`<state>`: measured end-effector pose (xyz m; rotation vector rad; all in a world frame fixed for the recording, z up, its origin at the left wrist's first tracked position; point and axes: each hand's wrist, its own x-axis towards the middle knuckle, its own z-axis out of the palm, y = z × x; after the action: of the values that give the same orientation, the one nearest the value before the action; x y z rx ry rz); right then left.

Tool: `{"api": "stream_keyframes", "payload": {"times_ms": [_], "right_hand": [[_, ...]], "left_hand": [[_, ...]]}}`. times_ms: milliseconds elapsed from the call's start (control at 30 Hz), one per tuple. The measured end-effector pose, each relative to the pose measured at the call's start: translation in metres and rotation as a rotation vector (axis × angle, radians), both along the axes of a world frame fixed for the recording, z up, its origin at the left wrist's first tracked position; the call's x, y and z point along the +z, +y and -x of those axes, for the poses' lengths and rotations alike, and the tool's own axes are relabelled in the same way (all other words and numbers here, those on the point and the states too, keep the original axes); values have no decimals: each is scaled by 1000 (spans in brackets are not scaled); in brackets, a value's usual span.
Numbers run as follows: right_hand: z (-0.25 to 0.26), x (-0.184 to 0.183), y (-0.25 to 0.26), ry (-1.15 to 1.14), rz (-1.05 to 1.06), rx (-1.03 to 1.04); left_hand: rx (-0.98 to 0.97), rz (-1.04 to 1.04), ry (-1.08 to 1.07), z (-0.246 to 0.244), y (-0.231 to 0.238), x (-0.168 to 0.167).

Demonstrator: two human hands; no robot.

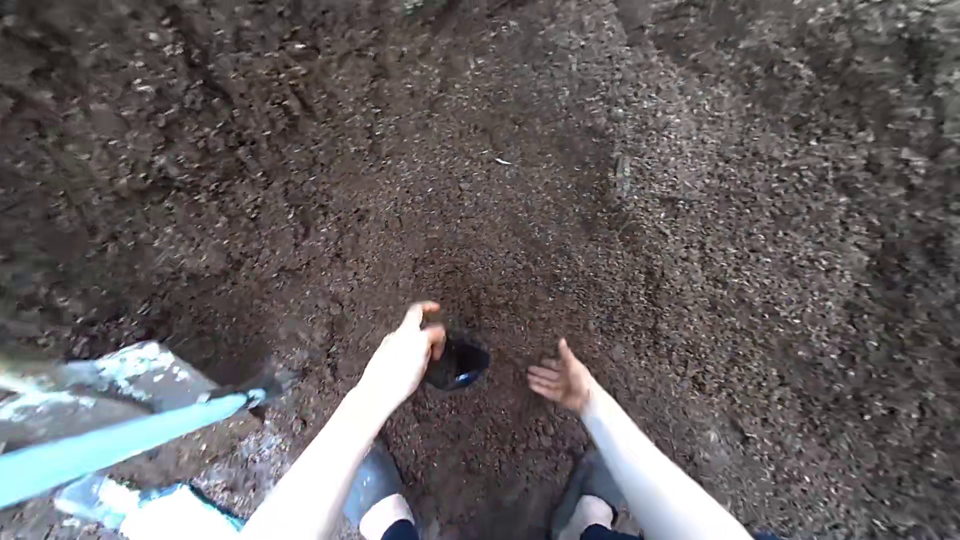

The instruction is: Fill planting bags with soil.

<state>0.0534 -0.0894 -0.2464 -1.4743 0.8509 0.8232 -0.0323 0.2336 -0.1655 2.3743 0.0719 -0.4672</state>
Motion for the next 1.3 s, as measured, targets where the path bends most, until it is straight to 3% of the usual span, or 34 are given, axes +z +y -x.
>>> {"api": "stream_keyframes", "payload": {"times_ms": [100, 200, 300, 367, 433, 533, 833, 967, 1133, 1233, 1300], "right_hand": [[-14, -30, 0, -28, -247, -463], [-52, -41, 25, -175, -452, -676], [-96, -42, 51, -236, -585, -778], [-115, -50, 56, -262, -632, -803], [-117, -61, 54, -284, -692, -797], [-110, -63, 50, -282, -667, -734], [-68, 36, 58, -116, -1016, -162], [-32, 71, 75, -171, -888, 55], [-8, 122, 100, -457, -284, 431], [-2, 120, 100, -768, 79, 783], [-3, 107, 100, -757, 407, 1022]], "left_hand": [[-341, -224, 274, -11, -21, 13], [-496, -236, 360, -19, -39, 16], [-396, -33, 297, -25, -34, 27], [-156, 129, 293, -26, -21, 27], [30, 202, 292, -27, -16, 16], [127, 206, 272, -32, -27, 4], [143, 220, 224, -60, -46, 10], [198, 215, 182, -46, -49, 12], [264, 177, 202, -16, -45, 12], [286, 199, 146, -2, -37, 6], [251, 180, 167, 2, -33, 3]]}}
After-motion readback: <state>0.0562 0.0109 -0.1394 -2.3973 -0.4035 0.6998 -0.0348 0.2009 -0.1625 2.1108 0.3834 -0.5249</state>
